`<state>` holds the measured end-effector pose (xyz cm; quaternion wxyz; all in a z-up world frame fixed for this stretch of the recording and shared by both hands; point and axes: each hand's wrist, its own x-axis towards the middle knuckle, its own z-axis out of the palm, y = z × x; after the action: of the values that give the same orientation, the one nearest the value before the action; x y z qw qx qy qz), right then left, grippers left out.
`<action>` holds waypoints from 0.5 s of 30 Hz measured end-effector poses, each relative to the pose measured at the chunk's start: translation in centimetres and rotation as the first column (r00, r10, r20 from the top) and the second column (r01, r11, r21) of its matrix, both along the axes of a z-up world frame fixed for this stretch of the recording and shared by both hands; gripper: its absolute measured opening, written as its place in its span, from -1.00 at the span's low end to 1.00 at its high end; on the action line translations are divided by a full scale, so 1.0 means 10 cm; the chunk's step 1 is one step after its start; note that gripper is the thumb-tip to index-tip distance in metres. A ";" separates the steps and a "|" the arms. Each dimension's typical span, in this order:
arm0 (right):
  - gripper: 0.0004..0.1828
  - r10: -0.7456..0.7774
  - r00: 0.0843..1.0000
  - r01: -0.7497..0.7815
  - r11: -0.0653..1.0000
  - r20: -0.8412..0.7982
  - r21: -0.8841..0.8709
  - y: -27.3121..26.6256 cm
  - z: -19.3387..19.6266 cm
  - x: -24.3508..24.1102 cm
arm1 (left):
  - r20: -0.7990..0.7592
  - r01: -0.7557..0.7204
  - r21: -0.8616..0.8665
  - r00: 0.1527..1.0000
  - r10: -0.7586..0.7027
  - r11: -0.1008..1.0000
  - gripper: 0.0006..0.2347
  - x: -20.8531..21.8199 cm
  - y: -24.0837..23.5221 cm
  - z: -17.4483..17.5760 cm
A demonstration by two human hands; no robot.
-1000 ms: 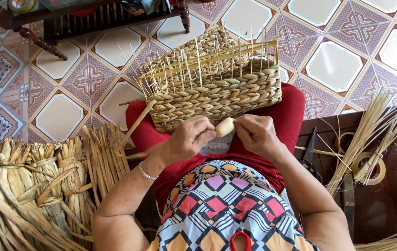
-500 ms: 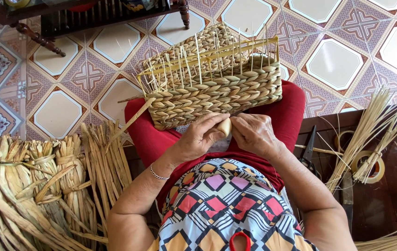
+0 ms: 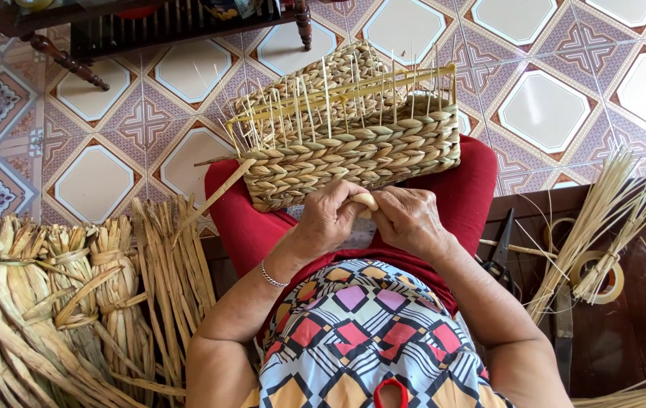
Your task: The person weaves a basket by hand, threading and wrapping dried plant fibers through a frame. They periodically pick up new fibers from a pile and use shears to trim the ends.
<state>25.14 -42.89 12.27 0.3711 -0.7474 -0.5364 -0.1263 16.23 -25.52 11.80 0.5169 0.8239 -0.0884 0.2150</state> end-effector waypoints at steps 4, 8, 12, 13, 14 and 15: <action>-0.95 0.017 0.993 -0.016 1.000 -0.119 0.009 -0.08 -0.14 0.10 | 0.040 0.028 -0.008 0.999 -0.027 1.000 -0.87 0.05 0.12 -0.17; -0.92 -0.061 0.955 0.066 0.998 -0.290 0.006 -0.28 -0.12 0.28 | -0.315 0.029 0.150 0.949 0.020 0.988 -0.62 -0.02 0.39 0.03; -0.80 -0.220 0.947 0.205 0.975 -0.233 -0.090 -0.47 -0.03 0.39 | -0.217 -0.077 0.422 0.959 0.183 0.903 -0.69 -0.22 0.63 0.13; -0.80 -0.218 0.947 0.202 0.975 -0.234 -0.091 -0.45 0.12 0.36 | -0.218 -0.079 0.421 0.958 0.185 0.903 -0.69 -0.22 0.63 0.07; -0.68 -0.228 0.966 0.210 0.967 -0.124 -0.141 -0.43 0.27 0.33 | -0.083 -0.132 0.478 0.977 0.195 0.868 -0.72 -0.23 0.63 0.01; -0.55 -0.229 0.973 0.223 0.956 -0.011 -0.189 -0.41 0.43 0.30 | 0.054 -0.192 0.526 0.980 0.193 0.829 -0.75 -0.24 0.63 -0.06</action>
<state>28.09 -47.00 16.54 0.2913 -0.8372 -0.4509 -0.1046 13.86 -19.21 11.24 0.2464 0.9388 -0.0605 0.2329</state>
